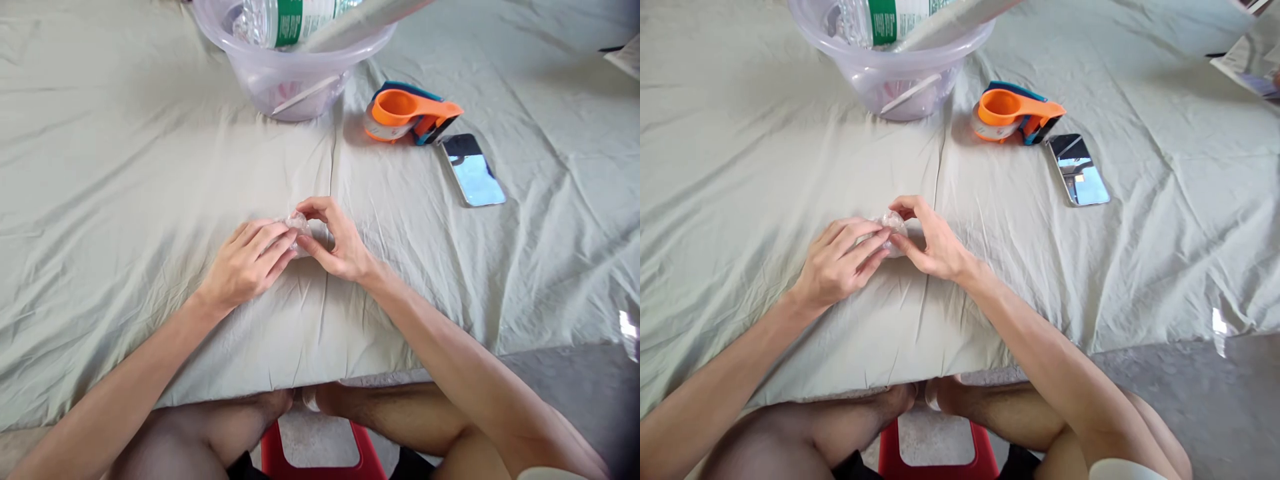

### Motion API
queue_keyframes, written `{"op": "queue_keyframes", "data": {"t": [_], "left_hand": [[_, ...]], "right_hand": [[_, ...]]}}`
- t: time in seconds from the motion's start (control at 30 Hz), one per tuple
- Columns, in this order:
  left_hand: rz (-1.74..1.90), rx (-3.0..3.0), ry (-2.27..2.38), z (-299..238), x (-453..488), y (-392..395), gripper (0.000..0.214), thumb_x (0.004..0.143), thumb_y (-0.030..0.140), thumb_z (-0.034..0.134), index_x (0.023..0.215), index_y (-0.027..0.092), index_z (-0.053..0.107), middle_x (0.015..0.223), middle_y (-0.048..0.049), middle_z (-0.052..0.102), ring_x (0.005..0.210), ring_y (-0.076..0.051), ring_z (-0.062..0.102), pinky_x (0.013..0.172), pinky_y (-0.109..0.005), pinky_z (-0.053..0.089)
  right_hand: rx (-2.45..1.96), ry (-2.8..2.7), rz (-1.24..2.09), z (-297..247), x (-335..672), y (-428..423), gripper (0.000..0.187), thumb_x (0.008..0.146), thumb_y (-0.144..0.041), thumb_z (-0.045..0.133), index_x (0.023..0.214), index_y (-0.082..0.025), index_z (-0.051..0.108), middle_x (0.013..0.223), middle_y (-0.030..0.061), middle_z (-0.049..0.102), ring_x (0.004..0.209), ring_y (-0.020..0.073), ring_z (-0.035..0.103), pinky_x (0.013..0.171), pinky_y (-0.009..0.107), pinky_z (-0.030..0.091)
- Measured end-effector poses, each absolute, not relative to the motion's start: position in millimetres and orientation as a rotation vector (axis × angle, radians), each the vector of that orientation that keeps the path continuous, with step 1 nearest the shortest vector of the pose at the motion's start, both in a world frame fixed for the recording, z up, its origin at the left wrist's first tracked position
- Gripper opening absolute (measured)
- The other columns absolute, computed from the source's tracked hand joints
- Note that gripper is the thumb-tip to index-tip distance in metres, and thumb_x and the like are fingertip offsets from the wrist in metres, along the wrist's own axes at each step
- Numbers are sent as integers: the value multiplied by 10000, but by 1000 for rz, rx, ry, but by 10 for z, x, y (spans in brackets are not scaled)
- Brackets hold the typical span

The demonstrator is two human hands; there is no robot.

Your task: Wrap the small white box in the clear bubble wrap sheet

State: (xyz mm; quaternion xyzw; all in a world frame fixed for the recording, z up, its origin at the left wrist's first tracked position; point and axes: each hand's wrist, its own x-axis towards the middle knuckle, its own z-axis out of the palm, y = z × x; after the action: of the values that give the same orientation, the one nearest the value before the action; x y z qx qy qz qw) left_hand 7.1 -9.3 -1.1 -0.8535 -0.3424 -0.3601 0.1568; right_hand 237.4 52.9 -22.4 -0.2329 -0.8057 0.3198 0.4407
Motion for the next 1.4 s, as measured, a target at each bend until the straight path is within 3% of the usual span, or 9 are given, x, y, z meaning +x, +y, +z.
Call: {"op": "queue_keyframes", "data": {"t": [0.23,0.4,0.7,0.8,1.03,1.1,1.23,1.33,1.4], "left_hand": [[-1039,-2440,-1051,-78,81,-129,590,1137,146,658,1705,248,538,1253,-88,859,1195,-260,838,1043,-398,678],[-992,-2472,-1089,-112,95,-144,516,1129,127,645,1634,229,632,1275,-108,844,1212,-283,812,1041,-437,670],[-1011,-2510,-1106,-114,80,-159,496,1122,156,647,1609,250,654,1323,-111,815,1203,-306,789,1048,-462,655],[-985,-2539,-1148,-122,52,-162,516,1132,215,645,1641,297,637,1392,-116,796,1231,-332,783,1089,-503,648],[-1081,-2558,-1151,-138,5,-134,521,1107,253,695,1614,368,667,1368,-103,800,1159,-350,780,984,-547,675],[-1062,-2552,-1135,-142,-13,-114,548,1105,280,700,1638,398,646,1356,-77,808,1118,-338,763,957,-554,676],[-1037,-2546,-1065,-145,-45,-90,627,1105,326,695,1712,423,578,1358,-60,813,1091,-344,721,916,-566,658],[-1035,-2553,-1059,-157,-65,-89,631,1101,314,697,1718,385,585,1371,-74,811,1094,-357,706,912,-583,644],[-1081,-2582,-1124,-173,-76,-87,592,1094,338,716,1674,422,629,1374,-48,811,1098,-358,693,930,-603,632]], "right_hand": [[-604,-1941,857,-171,2384,543,239,1126,-492,675,1181,-260,693,1192,79,810,1126,245,790,1036,468,676],[-667,-1890,840,-152,2411,590,390,1163,-496,527,1045,-278,828,1308,78,804,1199,272,774,1090,527,644],[-970,-1764,730,936,3147,443,220,1183,-388,645,1234,-250,809,1208,-15,832,1111,185,804,951,381,615],[-1168,-1723,509,1066,3669,-149,235,1146,-331,714,1320,-370,868,1215,-5,848,1032,249,810,921,492,642],[-1678,-1738,30,201,4583,-1701,483,1080,-433,742,1540,-567,683,1254,60,776,1144,461,796,854,717,663],[-1731,-1931,-104,-44,4761,-1940,680,1026,-488,814,1660,-547,574,1316,87,772,1173,461,796,908,732,698],[-1683,-2008,-268,-270,4997,-2059,756,1006,-574,841,1685,-526,512,1291,119,783,1110,426,818,877,633,740],[-1620,-2119,-299,-306,5086,-1961,720,973,-518,901,1610,-437,573,1311,150,797,1122,430,828,900,618,742],[-1605,-2197,-312,-325,5127,-1889,555,995,-460,881,1487,-365,644,1327,141,809,1108,390,843,885,590,750]]}}
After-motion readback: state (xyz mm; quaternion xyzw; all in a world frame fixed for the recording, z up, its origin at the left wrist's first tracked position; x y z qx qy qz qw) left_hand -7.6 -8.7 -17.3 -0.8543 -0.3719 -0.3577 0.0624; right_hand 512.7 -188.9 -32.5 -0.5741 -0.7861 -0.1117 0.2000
